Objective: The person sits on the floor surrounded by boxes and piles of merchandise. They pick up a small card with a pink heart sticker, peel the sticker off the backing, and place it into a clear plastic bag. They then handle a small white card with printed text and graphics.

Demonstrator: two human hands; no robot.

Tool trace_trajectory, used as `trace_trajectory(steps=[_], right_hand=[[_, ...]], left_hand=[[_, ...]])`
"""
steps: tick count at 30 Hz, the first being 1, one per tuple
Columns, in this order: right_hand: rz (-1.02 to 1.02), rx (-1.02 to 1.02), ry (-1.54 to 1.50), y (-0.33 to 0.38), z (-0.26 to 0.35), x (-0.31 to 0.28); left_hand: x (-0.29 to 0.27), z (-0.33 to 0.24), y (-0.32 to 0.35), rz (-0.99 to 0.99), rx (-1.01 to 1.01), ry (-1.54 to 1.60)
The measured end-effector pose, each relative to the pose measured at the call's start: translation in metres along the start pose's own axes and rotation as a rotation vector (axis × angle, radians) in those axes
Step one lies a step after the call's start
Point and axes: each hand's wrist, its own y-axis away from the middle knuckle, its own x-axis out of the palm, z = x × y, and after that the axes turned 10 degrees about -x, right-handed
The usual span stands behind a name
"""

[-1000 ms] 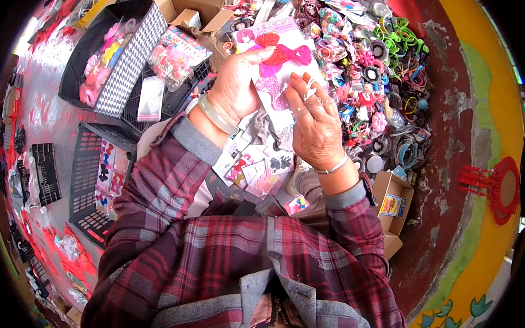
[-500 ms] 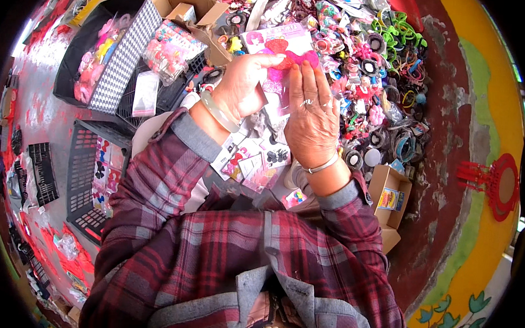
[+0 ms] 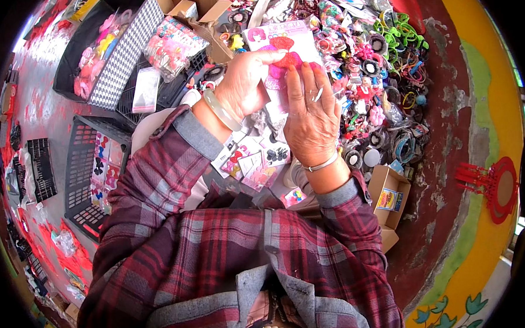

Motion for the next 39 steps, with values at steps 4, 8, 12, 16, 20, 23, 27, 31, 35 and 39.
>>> trace_trajectory(steps=[4,8,12,16,20,23,27,31,35,39], right_hand=[[0.010,-0.024,-0.033,0.001,-0.001,-0.003],[0.019,-0.030,-0.076,0.001,0.000,-0.004],[-0.033,-0.070,-0.053,0.001,-0.002,-0.003],[-0.025,-0.084,-0.056,0.004,-0.005,0.000],[-0.025,-0.053,-0.088,0.004,-0.003,0.000],[-0.054,-0.057,-0.085,0.006,-0.003,0.003],[-0.049,-0.085,-0.089,0.009,-0.006,0.008],[-0.046,-0.039,-0.018,0.005,-0.004,0.001],[0.010,0.026,0.025,0.000,0.001,-0.006],[-0.043,0.039,0.017,0.001,0.000,-0.003]], left_hand=[[0.001,-0.001,0.000,0.004,0.036,-0.008],[-0.003,-0.006,-0.001,0.013,0.041,-0.033],[-0.003,-0.006,-0.001,-0.008,0.080,-0.068],[-0.006,-0.006,-0.003,0.004,0.077,-0.078],[-0.008,-0.005,-0.003,0.024,0.120,-0.084],[-0.006,-0.007,-0.003,0.019,0.089,-0.008],[-0.004,-0.007,-0.003,0.016,0.096,0.009],[-0.002,-0.005,-0.003,0.002,0.090,0.025],[0.000,-0.006,-0.002,0.011,0.053,0.050],[0.004,-0.010,0.002,0.005,0.048,0.011]])
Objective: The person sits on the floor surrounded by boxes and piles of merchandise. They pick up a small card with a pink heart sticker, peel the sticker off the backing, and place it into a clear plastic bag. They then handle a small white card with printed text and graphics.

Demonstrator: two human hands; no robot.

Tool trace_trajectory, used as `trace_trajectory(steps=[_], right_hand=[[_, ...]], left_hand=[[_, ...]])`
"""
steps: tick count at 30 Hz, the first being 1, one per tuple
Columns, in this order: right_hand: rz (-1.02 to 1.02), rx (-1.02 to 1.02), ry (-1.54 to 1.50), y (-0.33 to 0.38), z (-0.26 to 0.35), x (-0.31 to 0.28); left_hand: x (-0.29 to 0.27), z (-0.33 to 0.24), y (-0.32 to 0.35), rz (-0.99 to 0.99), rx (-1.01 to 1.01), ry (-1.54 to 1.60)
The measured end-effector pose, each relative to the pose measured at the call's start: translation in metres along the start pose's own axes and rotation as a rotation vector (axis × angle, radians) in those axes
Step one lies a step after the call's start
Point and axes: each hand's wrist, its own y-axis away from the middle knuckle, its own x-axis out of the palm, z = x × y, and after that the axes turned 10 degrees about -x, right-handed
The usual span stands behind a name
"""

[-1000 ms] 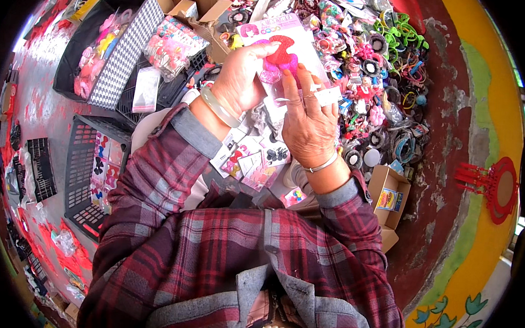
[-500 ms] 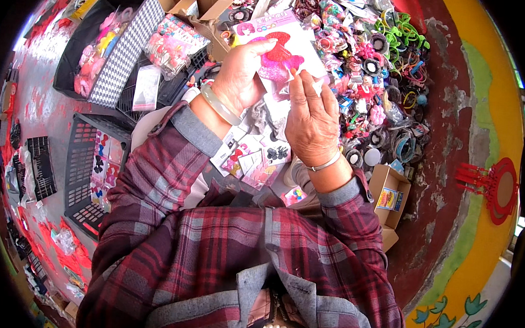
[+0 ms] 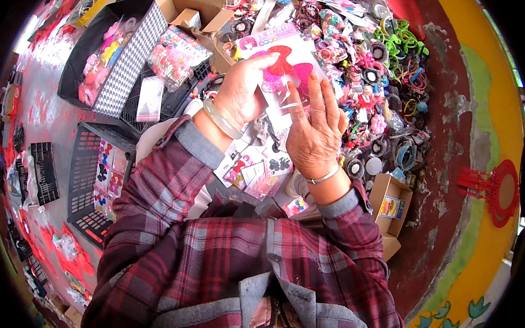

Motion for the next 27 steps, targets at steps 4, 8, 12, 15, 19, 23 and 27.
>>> trace_trajectory(steps=[4,8,12,15,19,23,27], right_hand=[[-0.016,-0.015,-0.035,0.0018,0.0003,0.0013],[0.011,-0.051,-0.038,0.0041,-0.0031,0.0021],[-0.038,-0.035,-0.054,0.0028,-0.0029,0.0031],[-0.026,-0.047,-0.016,0.0014,-0.0024,0.0035],[0.047,-0.051,0.005,0.0019,-0.0030,0.0043],[0.090,-0.021,0.006,0.0020,-0.0010,-0.0004],[0.073,0.022,-0.034,0.0015,-0.0009,0.0011]], left_hand=[[-0.0028,0.0019,-0.0018,-0.013,0.069,-0.041],[-0.0030,0.0018,-0.0019,0.005,0.084,-0.026],[-0.0039,0.0036,-0.0023,-0.043,0.085,-0.075],[-0.0024,0.0038,-0.0007,-0.020,0.102,-0.128],[-0.0044,0.0066,-0.0012,-0.025,0.070,-0.191],[0.0015,0.0090,0.0029,-0.021,0.081,-0.179],[-0.0036,0.0098,-0.0015,-0.008,0.026,-0.130]])
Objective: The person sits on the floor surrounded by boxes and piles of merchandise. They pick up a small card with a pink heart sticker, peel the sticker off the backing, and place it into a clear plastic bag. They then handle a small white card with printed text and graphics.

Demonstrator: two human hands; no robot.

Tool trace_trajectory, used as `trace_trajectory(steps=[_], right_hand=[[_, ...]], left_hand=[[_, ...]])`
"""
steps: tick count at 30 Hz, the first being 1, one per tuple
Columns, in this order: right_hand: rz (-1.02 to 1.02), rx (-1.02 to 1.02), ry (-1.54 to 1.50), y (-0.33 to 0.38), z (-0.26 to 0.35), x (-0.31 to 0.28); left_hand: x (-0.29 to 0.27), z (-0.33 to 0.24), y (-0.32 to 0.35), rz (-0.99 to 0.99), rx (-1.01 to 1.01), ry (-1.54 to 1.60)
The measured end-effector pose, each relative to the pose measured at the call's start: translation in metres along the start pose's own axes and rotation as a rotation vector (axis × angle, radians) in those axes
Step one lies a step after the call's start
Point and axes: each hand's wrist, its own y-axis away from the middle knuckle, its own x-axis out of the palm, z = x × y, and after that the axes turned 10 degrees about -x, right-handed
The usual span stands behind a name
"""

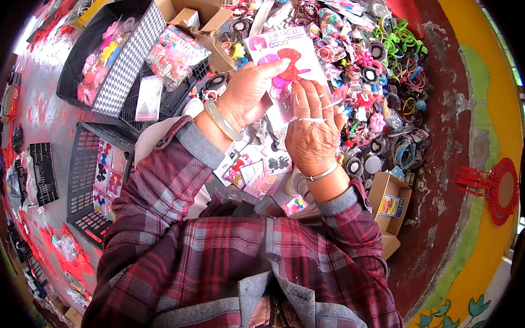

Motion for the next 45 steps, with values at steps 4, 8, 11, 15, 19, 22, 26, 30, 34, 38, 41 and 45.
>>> trace_trajectory(steps=[4,8,11,15,19,22,26,30,34,38,41,45], right_hand=[[-0.017,-0.012,-0.066,-0.003,0.001,-0.004],[0.088,0.018,0.072,-0.006,0.003,-0.010],[0.079,0.043,0.066,-0.003,0.002,-0.006],[0.101,0.107,0.000,0.000,0.003,-0.001],[0.184,0.148,0.012,0.003,0.005,-0.001],[0.195,0.097,0.125,0.000,0.007,-0.001],[0.179,0.068,0.073,0.001,0.004,-0.003],[0.203,0.035,0.018,-0.001,0.004,-0.008],[0.159,0.050,-0.019,0.000,0.006,-0.001],[0.111,0.063,-0.017,0.000,0.004,0.001],[0.102,0.085,-0.026,0.001,0.004,0.002],[0.029,0.040,-0.060,0.003,-0.002,0.012]], left_hand=[[-0.001,0.003,-0.003,-0.017,0.027,-0.043],[0.004,0.002,0.003,0.015,0.001,-0.039],[0.007,0.002,0.004,0.037,-0.005,-0.053],[0.005,0.003,0.002,0.058,0.008,-0.064],[0.008,0.002,0.005,0.083,0.014,-0.064],[0.003,0.002,0.003,0.073,0.024,-0.055],[0.003,0.004,0.002,0.044,0.016,-0.008],[-0.001,0.007,-0.001,-0.014,0.015,0.015],[-0.009,0.008,-0.005,0.006,-0.011,0.007],[0.000,0.006,-0.002,0.044,-0.023,0.028],[0.002,0.008,-0.002,0.045,-0.023,0.039],[0.000,0.010,-0.002,0.059,-0.029,0.019]])
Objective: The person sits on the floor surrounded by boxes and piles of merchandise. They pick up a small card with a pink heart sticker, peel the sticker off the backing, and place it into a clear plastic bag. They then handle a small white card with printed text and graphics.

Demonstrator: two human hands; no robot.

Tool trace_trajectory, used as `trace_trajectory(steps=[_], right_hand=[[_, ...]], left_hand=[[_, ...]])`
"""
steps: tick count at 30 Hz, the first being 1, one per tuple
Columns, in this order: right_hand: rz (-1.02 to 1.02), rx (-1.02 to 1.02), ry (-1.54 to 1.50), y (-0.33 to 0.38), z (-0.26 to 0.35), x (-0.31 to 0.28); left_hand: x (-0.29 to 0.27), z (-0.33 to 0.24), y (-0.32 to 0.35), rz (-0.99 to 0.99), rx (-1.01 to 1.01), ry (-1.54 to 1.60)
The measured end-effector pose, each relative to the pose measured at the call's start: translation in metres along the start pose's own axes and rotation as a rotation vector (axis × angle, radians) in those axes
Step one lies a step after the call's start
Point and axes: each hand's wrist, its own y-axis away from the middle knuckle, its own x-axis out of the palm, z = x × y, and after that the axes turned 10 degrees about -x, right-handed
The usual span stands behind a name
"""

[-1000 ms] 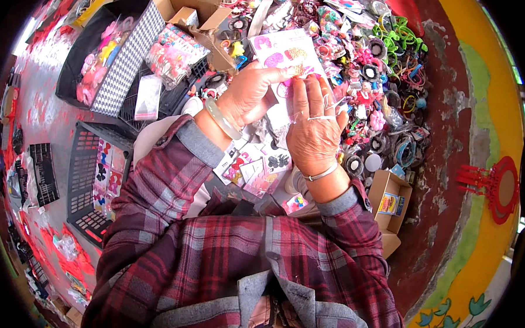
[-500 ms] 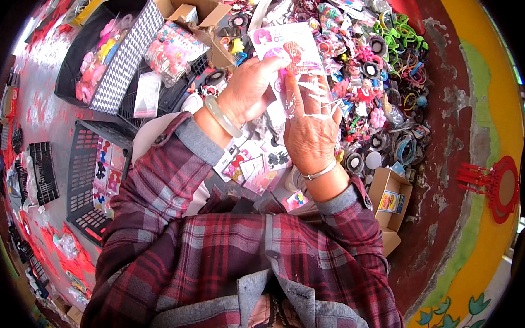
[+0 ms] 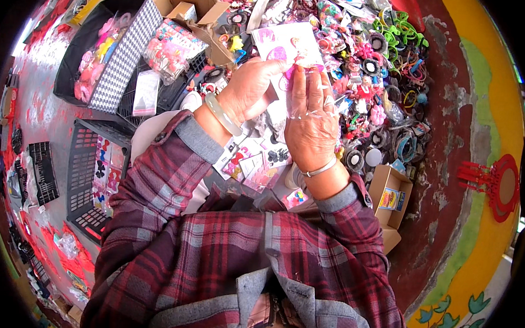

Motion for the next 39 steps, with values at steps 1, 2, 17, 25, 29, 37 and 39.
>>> trace_trajectory(steps=[1,2,17,25,29,37,39], right_hand=[[-0.008,-0.017,-0.004,0.000,-0.001,0.001],[-0.011,-0.004,0.004,0.000,0.000,0.000],[0.053,0.037,-0.103,0.003,0.004,-0.007],[0.061,0.104,-0.067,0.000,0.005,-0.009],[0.060,0.079,-0.072,-0.002,0.005,-0.012],[-0.009,0.048,-0.074,0.001,-0.001,-0.002],[0.030,0.034,-0.064,0.001,0.001,-0.004]], left_hand=[[0.000,0.000,0.000,0.006,-0.006,-0.003],[0.000,0.000,0.000,0.014,-0.011,-0.002],[0.006,-0.004,0.003,-0.017,0.049,0.024],[-0.010,0.003,0.001,0.073,-0.021,-0.117],[-0.009,0.009,0.000,0.115,0.053,0.046],[-0.002,0.007,0.002,0.070,0.088,0.027],[0.000,0.007,0.001,0.002,0.079,0.071]])
